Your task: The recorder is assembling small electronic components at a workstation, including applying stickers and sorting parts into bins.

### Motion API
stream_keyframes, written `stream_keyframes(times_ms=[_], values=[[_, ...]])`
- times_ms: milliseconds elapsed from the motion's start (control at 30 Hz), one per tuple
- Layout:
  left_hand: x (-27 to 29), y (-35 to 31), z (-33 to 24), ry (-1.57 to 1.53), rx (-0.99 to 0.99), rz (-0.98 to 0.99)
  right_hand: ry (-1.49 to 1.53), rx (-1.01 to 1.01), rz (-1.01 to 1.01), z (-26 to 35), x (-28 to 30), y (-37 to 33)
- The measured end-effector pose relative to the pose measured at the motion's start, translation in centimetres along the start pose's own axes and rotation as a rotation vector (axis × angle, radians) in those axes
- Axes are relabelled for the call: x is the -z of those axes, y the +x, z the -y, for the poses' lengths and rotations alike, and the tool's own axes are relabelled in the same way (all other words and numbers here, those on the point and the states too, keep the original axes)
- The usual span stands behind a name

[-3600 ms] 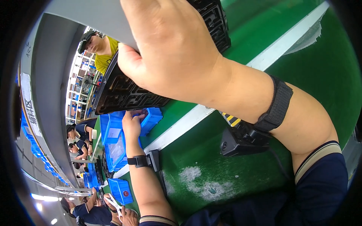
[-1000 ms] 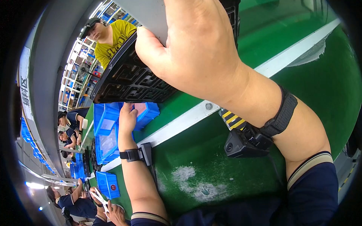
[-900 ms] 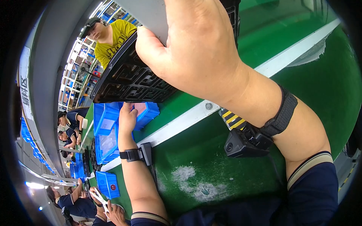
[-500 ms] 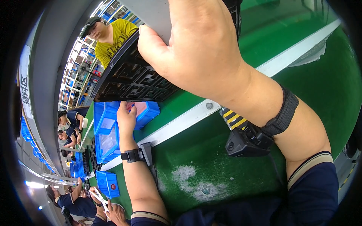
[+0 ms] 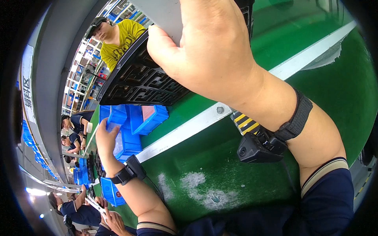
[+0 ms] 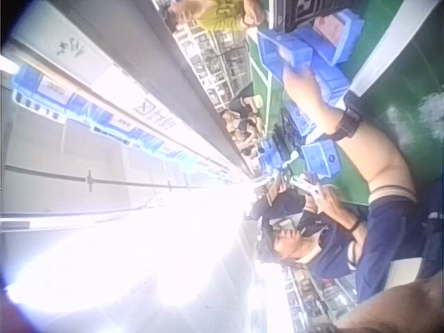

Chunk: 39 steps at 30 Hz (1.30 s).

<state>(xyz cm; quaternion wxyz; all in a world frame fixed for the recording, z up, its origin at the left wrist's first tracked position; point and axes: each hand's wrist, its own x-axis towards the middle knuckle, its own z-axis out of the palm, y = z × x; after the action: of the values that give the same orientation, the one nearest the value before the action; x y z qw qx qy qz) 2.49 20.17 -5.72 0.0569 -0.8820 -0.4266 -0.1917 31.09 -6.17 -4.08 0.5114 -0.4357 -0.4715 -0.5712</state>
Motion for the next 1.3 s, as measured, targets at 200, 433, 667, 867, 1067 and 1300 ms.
stream_keyframes(times_ms=[200,433,667,867,1067,1300], values=[[-1.8,-0.4,-3.8,-0.024,-0.269,-0.27,-0.009,-0.165,0.061,1.4,0.1,0.3],[-2.6,-1.9,-9.6,-0.154,-0.373,-0.128,0.564,-0.223,-0.165,0.5,-1.5,-0.3],[-1.1,-2.3,-9.6,-0.088,-0.358,-0.049,0.034,-0.423,0.086,3.3,-0.3,1.6],[-1.2,-2.5,-8.4,-0.056,-0.338,-0.016,0.318,-0.266,0.057,0.6,-1.3,-0.7],[-1.3,-2.4,-9.2,-0.099,-0.367,0.059,0.269,-0.588,0.137,2.1,1.1,-0.2],[0.6,-3.1,-9.6,-0.133,-0.401,0.002,0.148,-0.508,0.152,2.3,0.5,-0.1]])
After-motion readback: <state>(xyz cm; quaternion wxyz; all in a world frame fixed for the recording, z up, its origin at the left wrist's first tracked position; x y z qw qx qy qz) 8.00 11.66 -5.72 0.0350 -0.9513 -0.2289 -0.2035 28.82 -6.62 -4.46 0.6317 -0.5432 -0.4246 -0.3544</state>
